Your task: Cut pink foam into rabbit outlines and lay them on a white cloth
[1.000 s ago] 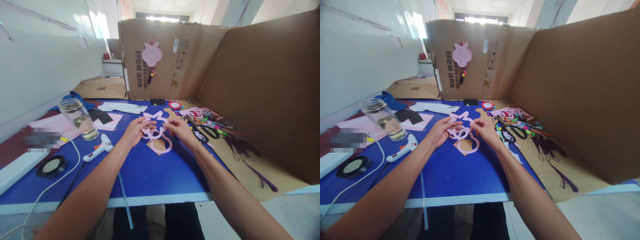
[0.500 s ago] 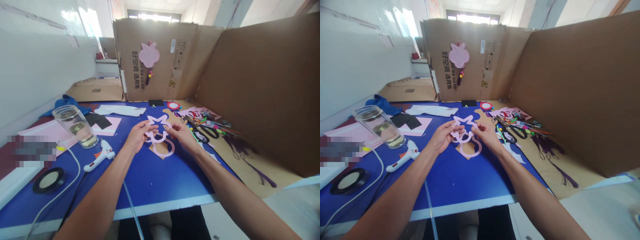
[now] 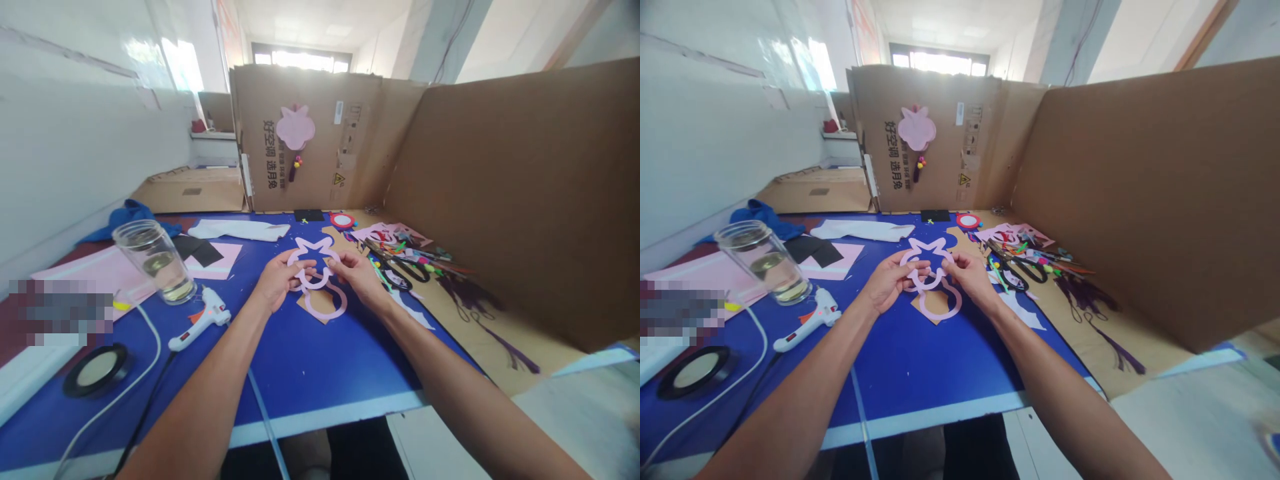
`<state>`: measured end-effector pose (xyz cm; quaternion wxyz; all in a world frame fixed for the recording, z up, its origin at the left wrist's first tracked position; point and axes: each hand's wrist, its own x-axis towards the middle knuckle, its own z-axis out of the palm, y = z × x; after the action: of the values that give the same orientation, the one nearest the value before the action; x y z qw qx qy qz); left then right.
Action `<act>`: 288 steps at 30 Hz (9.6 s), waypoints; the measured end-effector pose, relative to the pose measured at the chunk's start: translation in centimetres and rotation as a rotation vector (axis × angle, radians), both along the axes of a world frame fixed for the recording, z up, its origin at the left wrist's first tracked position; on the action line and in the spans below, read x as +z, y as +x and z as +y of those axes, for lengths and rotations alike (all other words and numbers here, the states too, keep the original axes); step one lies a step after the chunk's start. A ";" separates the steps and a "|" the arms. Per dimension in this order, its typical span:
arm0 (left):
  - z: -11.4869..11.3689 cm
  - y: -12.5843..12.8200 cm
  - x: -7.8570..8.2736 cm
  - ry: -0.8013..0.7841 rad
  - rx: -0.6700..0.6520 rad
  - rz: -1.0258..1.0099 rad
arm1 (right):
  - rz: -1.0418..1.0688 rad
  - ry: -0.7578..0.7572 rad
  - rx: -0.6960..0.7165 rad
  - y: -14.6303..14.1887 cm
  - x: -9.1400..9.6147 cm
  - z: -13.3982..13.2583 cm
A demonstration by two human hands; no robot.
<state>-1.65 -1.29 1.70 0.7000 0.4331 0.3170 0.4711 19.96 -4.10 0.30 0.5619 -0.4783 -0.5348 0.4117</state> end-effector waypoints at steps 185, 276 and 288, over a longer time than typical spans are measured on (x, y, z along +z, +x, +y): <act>1.4 -2.0 0.7 0.234 0.355 0.129 | -1.092 -0.138 -0.063 1.1 1.3 -1.7; -1.3 1.6 -0.6 0.125 0.104 0.309 | 0.199 0.155 0.011 3.4 3.1 -0.3; -1.2 1.2 0.2 0.007 0.145 0.049 | 0.208 0.015 0.127 1.4 1.8 -0.6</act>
<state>-0.44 -2.48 1.95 0.6546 0.4230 0.3627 0.5109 21.37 -4.74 2.06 0.5907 -0.3938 -0.5061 0.4898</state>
